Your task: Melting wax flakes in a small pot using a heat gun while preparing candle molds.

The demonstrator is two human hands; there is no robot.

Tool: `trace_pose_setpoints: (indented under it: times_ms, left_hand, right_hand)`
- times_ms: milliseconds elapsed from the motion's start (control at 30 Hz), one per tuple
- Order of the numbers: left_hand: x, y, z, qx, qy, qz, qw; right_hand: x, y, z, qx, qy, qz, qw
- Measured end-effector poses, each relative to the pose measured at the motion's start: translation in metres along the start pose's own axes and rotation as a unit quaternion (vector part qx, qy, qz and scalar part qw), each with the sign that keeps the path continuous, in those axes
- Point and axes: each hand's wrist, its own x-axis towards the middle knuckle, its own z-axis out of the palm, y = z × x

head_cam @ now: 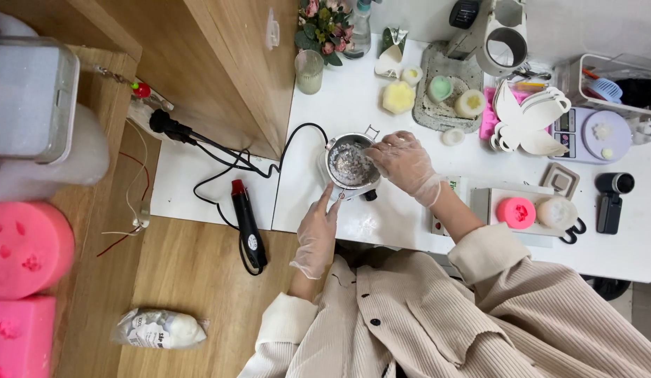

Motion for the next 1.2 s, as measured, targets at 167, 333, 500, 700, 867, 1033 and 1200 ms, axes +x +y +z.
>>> trace_pose_setpoints:
  times_ms: [167, 333, 500, 700, 867, 1033, 1200]
  left_hand:
    - [0.005, 0.004, -0.005, 0.015, -0.017, -0.019, 1.000]
    - [-0.005, 0.014, -0.017, 0.034, -0.058, -0.051, 0.996]
    - [0.003, 0.002, -0.005, 0.009, -0.029, -0.020, 0.999]
    - [-0.002, 0.003, 0.003, 0.023, -0.025, -0.040, 0.999]
    - [-0.006, 0.016, -0.003, 0.026, -0.024, -0.048, 0.998]
    - [-0.008, 0.023, -0.003, 0.026, -0.046, -0.087, 0.995]
    - [-0.003, 0.010, 0.009, 0.022, -0.016, -0.040, 0.999]
  right_hand:
    - [-0.029, -0.002, 0.017, 0.075, -0.040, 0.076, 0.993]
    - [-0.039, -0.021, 0.045, 0.194, -0.034, 0.098, 0.976]
    - [-0.001, -0.019, 0.027, 0.234, 0.025, 0.089, 0.968]
    - [-0.021, -0.002, 0.020, 0.117, 0.023, 0.092, 0.989]
    - [-0.034, -0.021, 0.025, 0.212, 0.008, 0.125, 0.969]
    - [-0.017, -0.025, 0.038, 0.362, 0.018, 0.136, 0.922]
    - [-0.019, -0.007, 0.043, 0.181, 0.082, 0.123, 0.972]
